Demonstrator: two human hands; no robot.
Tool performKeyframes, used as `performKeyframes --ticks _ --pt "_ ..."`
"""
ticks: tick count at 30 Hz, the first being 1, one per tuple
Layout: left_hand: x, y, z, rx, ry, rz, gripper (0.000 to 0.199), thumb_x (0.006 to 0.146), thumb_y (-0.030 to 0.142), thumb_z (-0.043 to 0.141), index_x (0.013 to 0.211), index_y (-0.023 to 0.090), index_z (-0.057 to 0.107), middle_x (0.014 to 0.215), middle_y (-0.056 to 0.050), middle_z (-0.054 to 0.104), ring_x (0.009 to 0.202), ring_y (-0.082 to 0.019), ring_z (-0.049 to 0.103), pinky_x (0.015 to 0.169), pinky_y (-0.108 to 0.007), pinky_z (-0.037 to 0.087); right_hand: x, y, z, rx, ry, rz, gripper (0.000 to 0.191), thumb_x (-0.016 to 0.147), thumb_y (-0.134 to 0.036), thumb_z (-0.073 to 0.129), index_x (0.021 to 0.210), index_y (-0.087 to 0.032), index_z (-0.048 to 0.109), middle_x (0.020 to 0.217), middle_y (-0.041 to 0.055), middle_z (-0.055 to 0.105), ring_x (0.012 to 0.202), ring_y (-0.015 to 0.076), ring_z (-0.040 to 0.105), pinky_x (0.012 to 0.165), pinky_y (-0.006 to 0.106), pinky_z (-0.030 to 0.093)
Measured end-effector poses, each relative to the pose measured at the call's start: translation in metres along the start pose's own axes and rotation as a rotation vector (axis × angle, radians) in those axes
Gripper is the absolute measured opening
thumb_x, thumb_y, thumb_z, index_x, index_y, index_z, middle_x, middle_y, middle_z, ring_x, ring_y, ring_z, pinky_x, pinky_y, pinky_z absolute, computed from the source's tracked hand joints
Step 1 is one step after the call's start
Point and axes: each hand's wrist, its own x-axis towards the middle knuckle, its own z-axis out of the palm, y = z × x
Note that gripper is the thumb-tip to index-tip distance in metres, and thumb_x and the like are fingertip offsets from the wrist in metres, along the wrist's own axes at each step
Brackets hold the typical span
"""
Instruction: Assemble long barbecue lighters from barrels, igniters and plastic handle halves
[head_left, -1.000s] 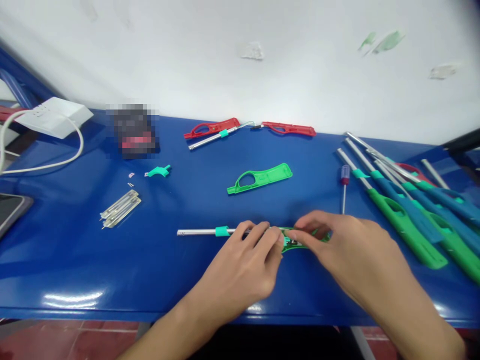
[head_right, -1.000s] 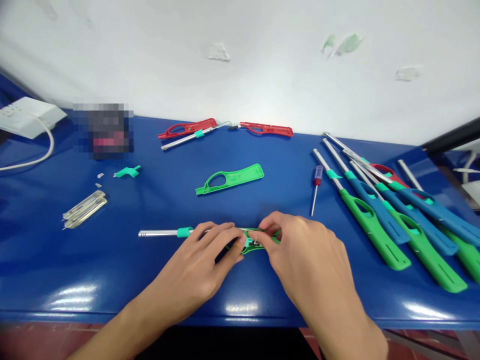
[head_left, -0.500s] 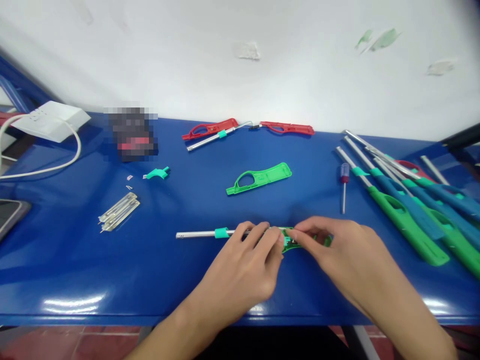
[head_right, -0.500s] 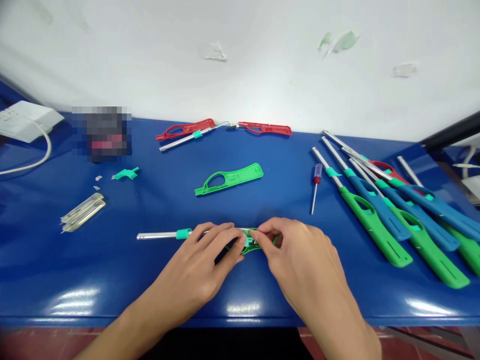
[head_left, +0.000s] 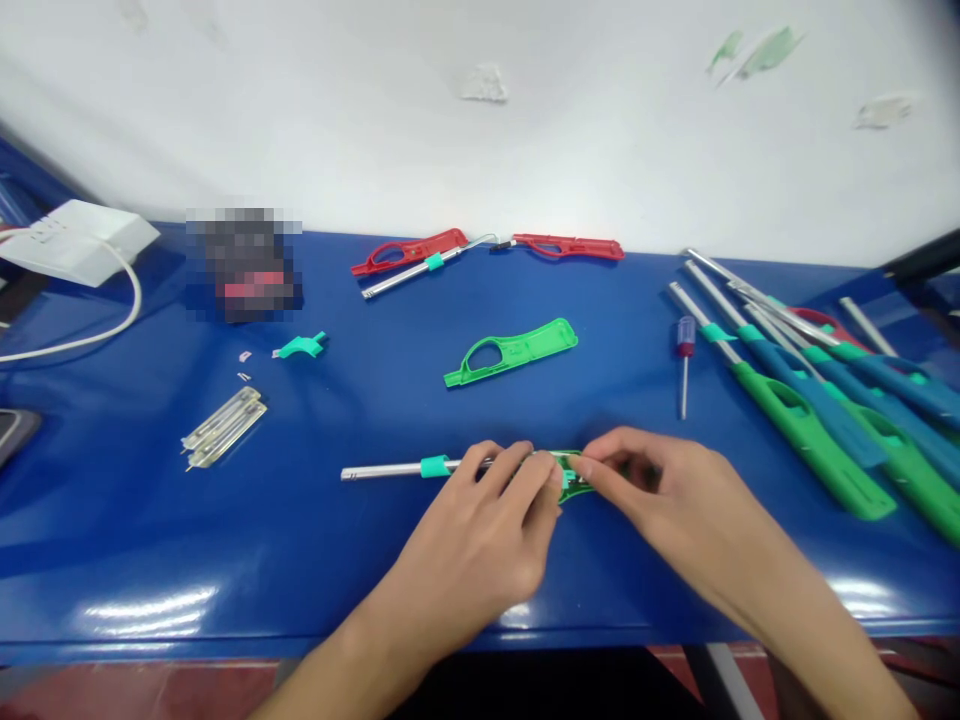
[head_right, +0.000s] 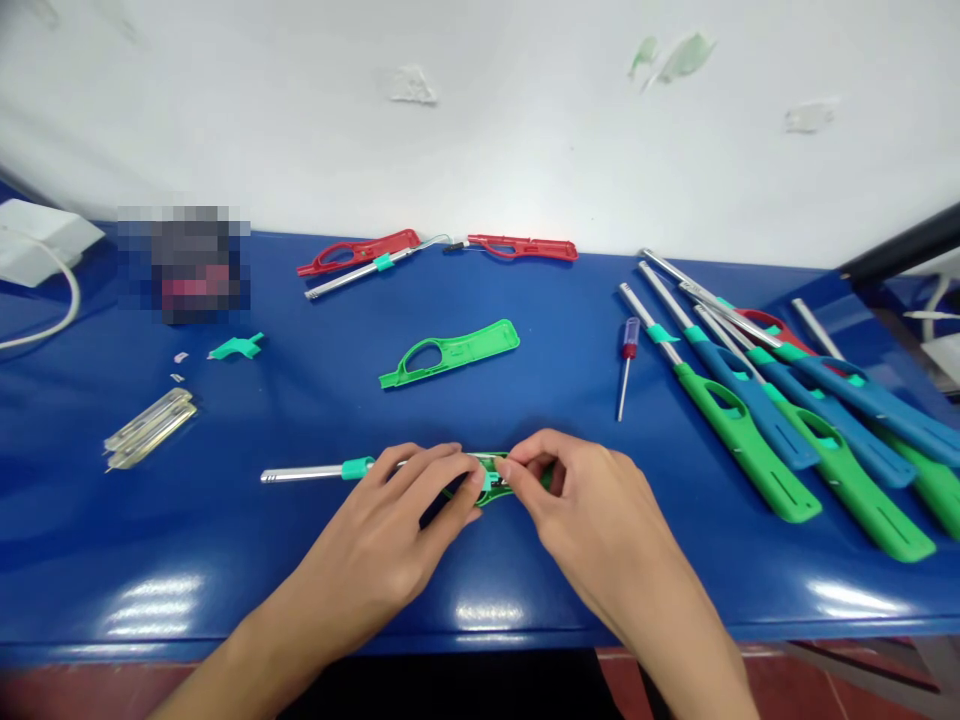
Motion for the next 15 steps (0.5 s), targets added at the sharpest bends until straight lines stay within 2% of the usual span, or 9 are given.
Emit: performKeyframes --ticks 4,15 --pt "0.0007 0.0 -0.0001 -0.001 -0.003 -0.001 0.02 0.107 0.005 0.053 0.113 0.004 0.073 0.108 -0.011 0.076 0.103 -0.029 0.074 0.085 -0.043 0.054 -0.0004 0.0 -0.0001 -0.003 -0.001 -0.022 0.031 0.09 -0.055 0.062 0.08 -0.029 0.074 0.06 -0.0047 0.062 0.049 0.0137 0.049 0.048 0.029 0.036" --pt "0.0005 0.0003 -0.0002 -0.004 0.004 -0.008 0.022 0.107 0.005 0.052 0.112 0.004 0.073 0.107 -0.011 0.076 0.102 -0.029 0.075 0.084 -0.043 0.055 -0.0001 0.0006 -0.0008 0.016 -0.041 -0.077 0.027 0.096 -0.051 0.06 0.083 -0.029 0.069 0.068 -0.0085 0.067 0.056 0.0114 0.058 0.056 0.027 0.042"
